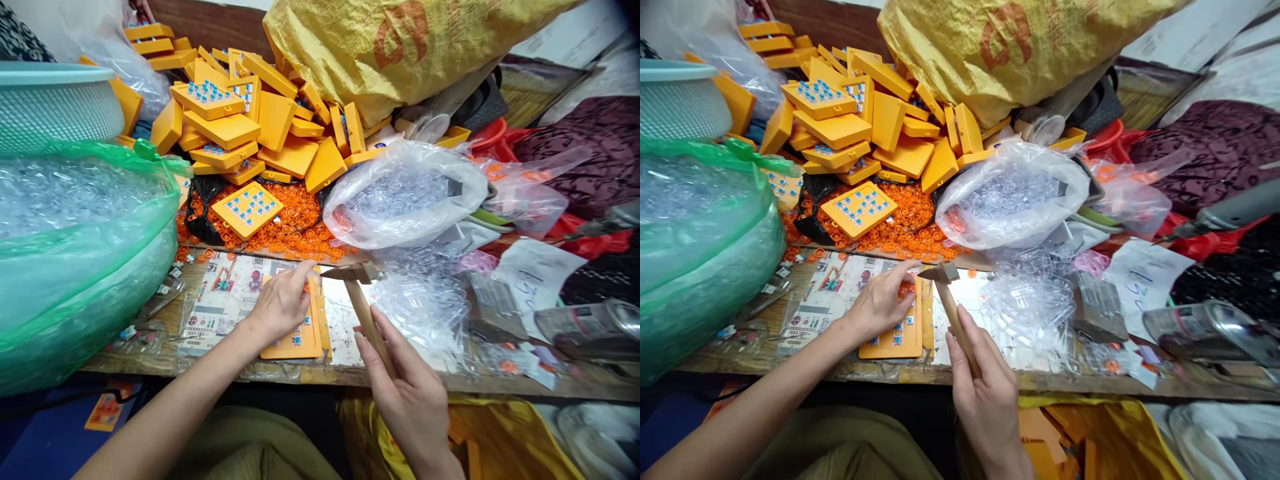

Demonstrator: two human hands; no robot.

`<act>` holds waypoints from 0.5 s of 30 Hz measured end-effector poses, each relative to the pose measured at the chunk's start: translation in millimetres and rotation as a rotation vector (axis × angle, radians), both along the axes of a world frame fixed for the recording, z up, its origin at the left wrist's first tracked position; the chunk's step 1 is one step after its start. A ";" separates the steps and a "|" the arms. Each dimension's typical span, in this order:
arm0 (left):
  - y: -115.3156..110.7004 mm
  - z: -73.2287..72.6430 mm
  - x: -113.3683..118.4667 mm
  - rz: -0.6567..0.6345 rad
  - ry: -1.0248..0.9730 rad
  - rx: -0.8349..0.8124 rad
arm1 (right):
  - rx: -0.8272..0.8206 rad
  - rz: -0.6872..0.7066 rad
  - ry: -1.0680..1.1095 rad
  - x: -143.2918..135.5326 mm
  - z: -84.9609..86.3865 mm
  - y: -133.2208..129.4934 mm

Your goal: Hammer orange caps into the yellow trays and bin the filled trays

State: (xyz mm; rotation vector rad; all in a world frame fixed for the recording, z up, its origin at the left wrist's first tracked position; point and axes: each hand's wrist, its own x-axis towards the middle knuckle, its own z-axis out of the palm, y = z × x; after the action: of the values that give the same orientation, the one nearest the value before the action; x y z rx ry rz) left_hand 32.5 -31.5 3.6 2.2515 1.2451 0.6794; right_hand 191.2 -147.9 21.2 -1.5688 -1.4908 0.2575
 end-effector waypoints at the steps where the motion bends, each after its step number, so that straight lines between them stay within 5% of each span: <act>1: 0.3 -0.2 -1.3 0.009 -0.030 -0.039 | 0.015 0.003 -0.024 0.3 0.6 -0.4; 7: 1.6 -7.1 -9.3 0.060 -0.191 -0.176 | -0.094 0.174 -0.126 2.7 -10.4 -2.2; 15: -0.1 -16.6 -9.7 0.076 -0.293 -0.198 | -0.179 0.177 -0.213 1.9 -19.6 -4.0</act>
State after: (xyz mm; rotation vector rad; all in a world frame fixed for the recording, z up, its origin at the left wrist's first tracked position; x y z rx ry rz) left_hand 22.8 -31.6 -13.0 1.8759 1.1990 0.8409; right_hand 193.1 -151.9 1.6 -1.6466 -1.8189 0.3417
